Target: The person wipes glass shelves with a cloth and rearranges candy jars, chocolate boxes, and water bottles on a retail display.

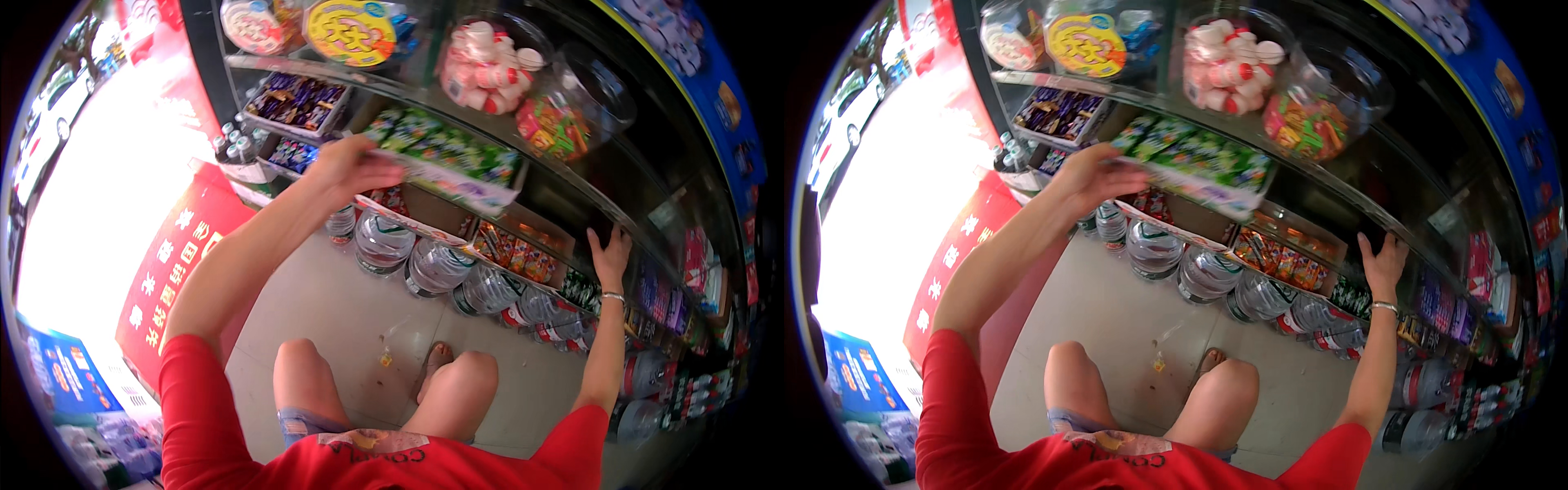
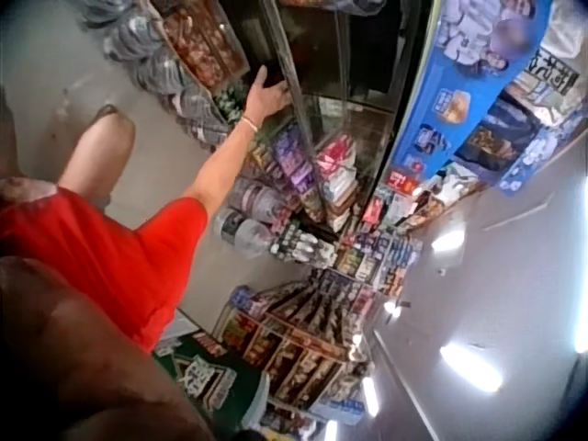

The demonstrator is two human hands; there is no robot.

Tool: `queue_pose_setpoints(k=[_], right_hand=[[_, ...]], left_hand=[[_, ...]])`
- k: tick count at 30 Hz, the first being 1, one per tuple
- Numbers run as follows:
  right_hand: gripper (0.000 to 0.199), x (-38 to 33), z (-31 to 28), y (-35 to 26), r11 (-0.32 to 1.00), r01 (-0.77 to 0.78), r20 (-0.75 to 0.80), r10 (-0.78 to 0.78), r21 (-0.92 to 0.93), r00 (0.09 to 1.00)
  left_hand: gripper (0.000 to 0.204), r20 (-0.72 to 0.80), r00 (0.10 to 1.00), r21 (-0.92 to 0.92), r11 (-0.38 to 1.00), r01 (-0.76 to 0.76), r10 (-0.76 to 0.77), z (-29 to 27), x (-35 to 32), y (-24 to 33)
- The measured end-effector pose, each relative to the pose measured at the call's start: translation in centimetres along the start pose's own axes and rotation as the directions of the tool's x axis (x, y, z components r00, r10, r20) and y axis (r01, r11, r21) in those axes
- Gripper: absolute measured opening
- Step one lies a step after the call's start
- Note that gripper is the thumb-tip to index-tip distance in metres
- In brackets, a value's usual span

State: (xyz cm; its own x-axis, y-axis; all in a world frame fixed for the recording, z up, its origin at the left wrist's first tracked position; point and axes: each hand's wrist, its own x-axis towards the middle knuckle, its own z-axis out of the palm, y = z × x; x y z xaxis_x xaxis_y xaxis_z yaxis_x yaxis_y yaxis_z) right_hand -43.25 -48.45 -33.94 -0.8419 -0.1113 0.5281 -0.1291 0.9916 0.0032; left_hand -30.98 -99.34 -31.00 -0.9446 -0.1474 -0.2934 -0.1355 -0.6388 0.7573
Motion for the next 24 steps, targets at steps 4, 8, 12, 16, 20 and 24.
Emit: queue_pose_setpoints(k=[4, 8, 12, 16, 20, 24], right_hand=[[0.079, -0.3, 0.5, 0.3, 0.997, 0.066, -0.053, -0.068, -0.024, 0.996], [0.08, -0.5, 0.7, 1.1, 0.998, 0.057, 0.021, -0.057, -0.001, 0.998], [0.066, -0.5, 0.5, 1.1, 0.999, 0.033, 0.035, -0.034, 0.007, 0.999], [0.056, -0.4, 0.9, 1.0, 0.997, 0.075, -0.005, -0.075, -0.03, 0.997], [0.054, -0.6, 1.2, 0.7, 0.993, 0.101, -0.043, -0.103, -0.059, 0.994], [0.053, -0.8, 1.6, 1.1, 0.996, 0.069, -0.063, -0.072, -0.058, 0.995]], left_hand=[[0.043, 0.163, 0.987, 0.055, 0.998, 0.001, -0.01, 3.5, 2.6, -1.7], [0.054, 0.067, 0.997, 0.279, 0.958, -0.059, 0.042, 2.6, 0.2, -2.1], [0.037, 0.047, 0.879, 0.716, 0.597, -0.361, 0.474, -4.1, -0.8, -0.2], [0.038, 0.108, 0.568, 0.986, -0.015, -0.166, 0.816, -9.8, 0.7, 4.3], [0.034, 0.265, 0.597, 0.964, -0.202, -0.172, 0.757, -12.4, 2.5, 5.3], [0.029, 0.368, 0.555, 0.929, -0.267, -0.256, 0.746, -11.8, 3.6, 4.1]])
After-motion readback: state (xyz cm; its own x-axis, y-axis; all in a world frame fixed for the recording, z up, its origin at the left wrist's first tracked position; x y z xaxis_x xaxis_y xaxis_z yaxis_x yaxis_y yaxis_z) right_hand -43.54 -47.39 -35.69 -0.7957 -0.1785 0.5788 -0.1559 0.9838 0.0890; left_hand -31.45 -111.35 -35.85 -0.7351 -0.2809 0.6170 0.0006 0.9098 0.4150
